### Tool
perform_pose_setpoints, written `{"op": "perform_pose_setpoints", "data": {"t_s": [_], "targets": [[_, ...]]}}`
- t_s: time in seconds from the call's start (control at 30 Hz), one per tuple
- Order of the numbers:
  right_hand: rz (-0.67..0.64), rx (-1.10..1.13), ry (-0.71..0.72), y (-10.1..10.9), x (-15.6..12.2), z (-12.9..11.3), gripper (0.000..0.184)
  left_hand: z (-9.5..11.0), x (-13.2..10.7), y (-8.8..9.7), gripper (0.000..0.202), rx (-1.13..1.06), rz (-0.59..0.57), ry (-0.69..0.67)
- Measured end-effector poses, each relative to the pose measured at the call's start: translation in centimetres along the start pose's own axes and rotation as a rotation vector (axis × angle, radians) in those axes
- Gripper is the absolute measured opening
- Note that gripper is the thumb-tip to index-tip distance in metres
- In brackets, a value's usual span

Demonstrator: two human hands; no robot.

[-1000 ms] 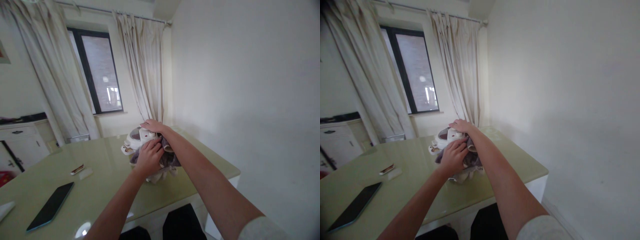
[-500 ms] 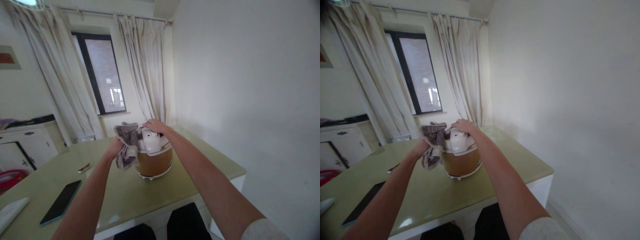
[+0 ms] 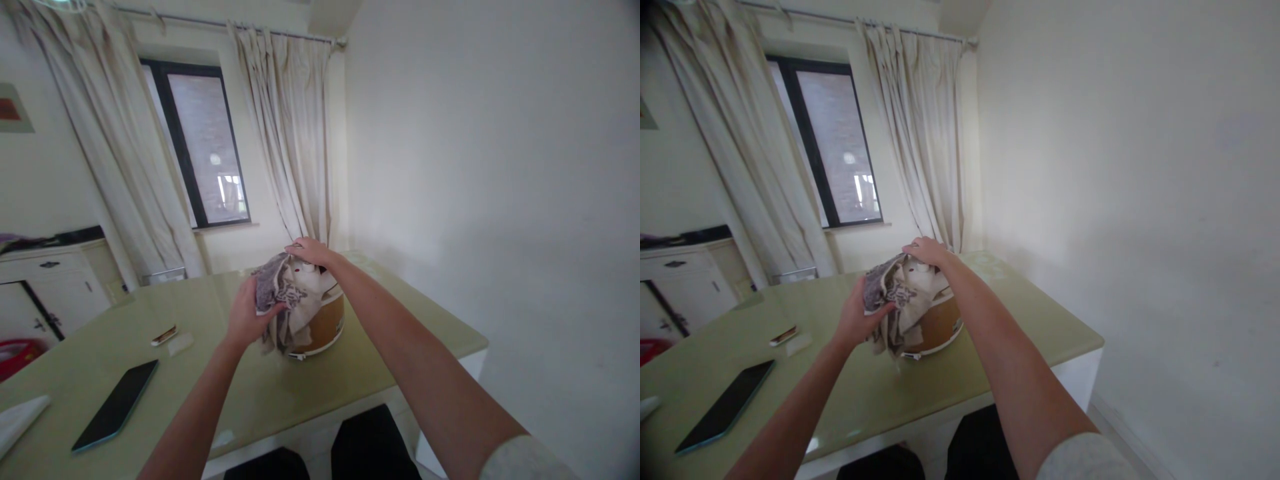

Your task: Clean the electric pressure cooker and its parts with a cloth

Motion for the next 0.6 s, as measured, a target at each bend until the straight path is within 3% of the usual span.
{"op": "perform_pose_setpoints", "data": {"t_s": [0.13,0.23,0.3,0.4,0.6], "targets": [[-0.005,0.018,0.012,-0.2,0.1,0.1,0.058,-2.5,2.3,0.2,0.064,-0.267,0.045,0.295],[0.003,0.022,0.012,-0.3,0.2,0.1,0.060,-3.9,2.6,0.0,0.069,-0.466,-0.001,0.508],[-0.004,0.023,0.014,-0.3,0.1,0.0,0.059,-5.4,1.7,0.0,0.069,-0.564,-0.034,0.693],[-0.014,0.023,0.000,-0.1,-0.2,-0.1,0.057,-8.0,-0.3,0.7,0.059,-0.650,0.031,0.926],[0.002,0.040,-0.028,0.1,-0.3,-0.2,0.054,-9.8,-4.3,0.0,0.031,-0.721,0.079,1.196]]}}
Point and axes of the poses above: each hand's wrist, its own x-axis towards the middle knuckle, its own y-axis out of the back of the hand, z = x × y, the point moved 7 cm from there along x, towards the middle knuckle, and after that the axes turned 10 degrees about z, right-handed, at the moved point
